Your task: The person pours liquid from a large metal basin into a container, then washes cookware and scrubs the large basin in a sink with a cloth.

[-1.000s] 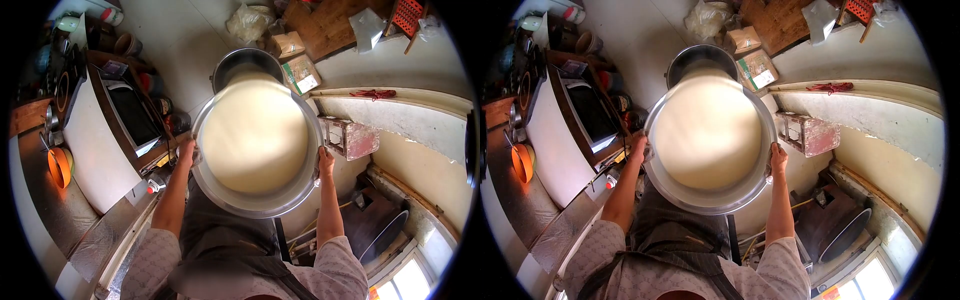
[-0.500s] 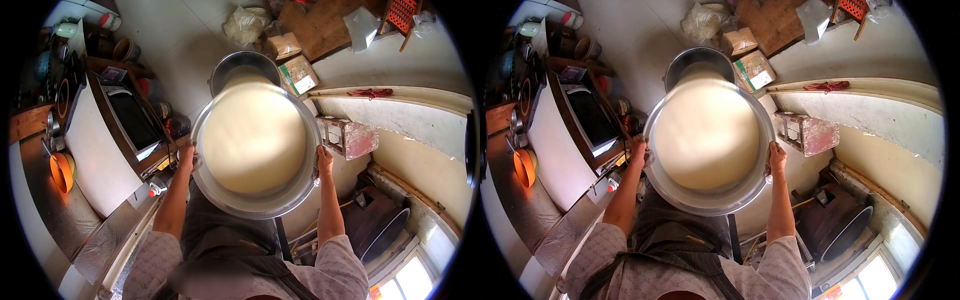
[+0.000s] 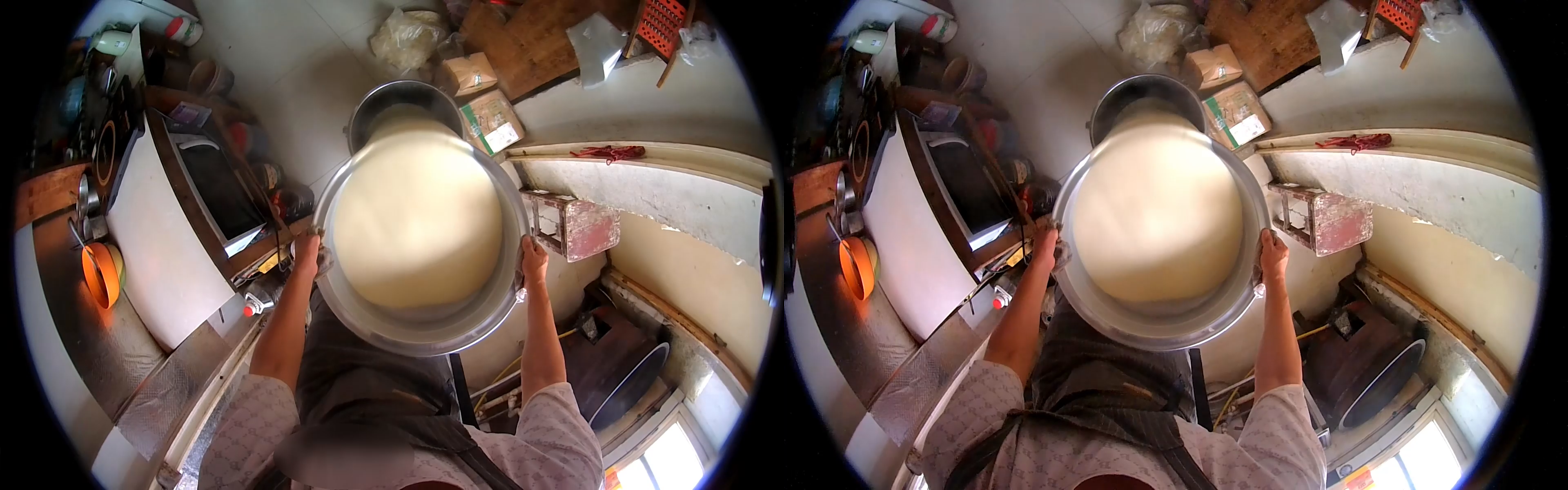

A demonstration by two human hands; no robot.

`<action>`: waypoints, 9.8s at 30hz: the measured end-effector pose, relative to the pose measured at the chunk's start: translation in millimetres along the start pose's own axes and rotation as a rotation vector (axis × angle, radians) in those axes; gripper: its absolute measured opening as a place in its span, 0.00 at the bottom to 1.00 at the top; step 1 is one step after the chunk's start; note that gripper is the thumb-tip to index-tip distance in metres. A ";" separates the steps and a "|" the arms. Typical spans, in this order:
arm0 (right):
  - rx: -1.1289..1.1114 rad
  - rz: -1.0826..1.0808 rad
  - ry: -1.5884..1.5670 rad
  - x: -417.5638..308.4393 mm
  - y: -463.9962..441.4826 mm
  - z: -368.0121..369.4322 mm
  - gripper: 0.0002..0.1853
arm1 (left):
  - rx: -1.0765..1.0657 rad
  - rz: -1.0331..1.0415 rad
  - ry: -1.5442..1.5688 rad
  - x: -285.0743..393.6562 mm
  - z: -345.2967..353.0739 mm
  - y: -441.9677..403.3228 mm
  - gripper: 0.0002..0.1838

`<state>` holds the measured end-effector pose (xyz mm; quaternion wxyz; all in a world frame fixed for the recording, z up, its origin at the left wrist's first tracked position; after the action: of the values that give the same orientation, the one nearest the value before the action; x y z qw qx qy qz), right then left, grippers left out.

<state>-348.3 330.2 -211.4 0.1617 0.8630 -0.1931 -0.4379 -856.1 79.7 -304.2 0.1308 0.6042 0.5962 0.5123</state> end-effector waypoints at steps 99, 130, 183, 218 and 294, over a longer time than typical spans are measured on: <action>-0.083 -0.091 0.125 -2.7 -35.3 -16.5 0.28 | 0.012 -0.175 0.099 43.7 -11.1 71.3 0.17; -0.216 -0.089 0.411 -138.7 -37.9 -70.7 0.28 | -0.128 -0.310 0.359 42.3 -19.6 116.5 0.12; -0.952 -0.781 1.998 -558.2 -225.9 340.5 0.18 | -0.622 -0.655 1.353 23.9 142.3 74.2 0.13; -0.853 -0.880 2.217 -583.5 -225.0 337.5 0.16 | -0.767 -0.710 1.457 71.6 105.7 105.3 0.18; -0.806 -0.701 -0.259 -355.4 324.4 320.6 0.22 | 1.138 0.111 0.307 -163.6 -478.0 249.9 0.19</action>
<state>-865.4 180.5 -0.4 0.2988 0.6844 0.2706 -0.6076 -1041.4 -340.2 22.9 -0.3287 0.5285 0.7568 0.1996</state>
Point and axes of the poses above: each hand's wrist, its own y-axis away from the middle knuckle, its own z-axis out of the palm, x = y × z, the point moved 2 cm from there along -y, towards the middle knuckle, and after that the axes turned 10 degrees about -y, right-handed, at the moved point
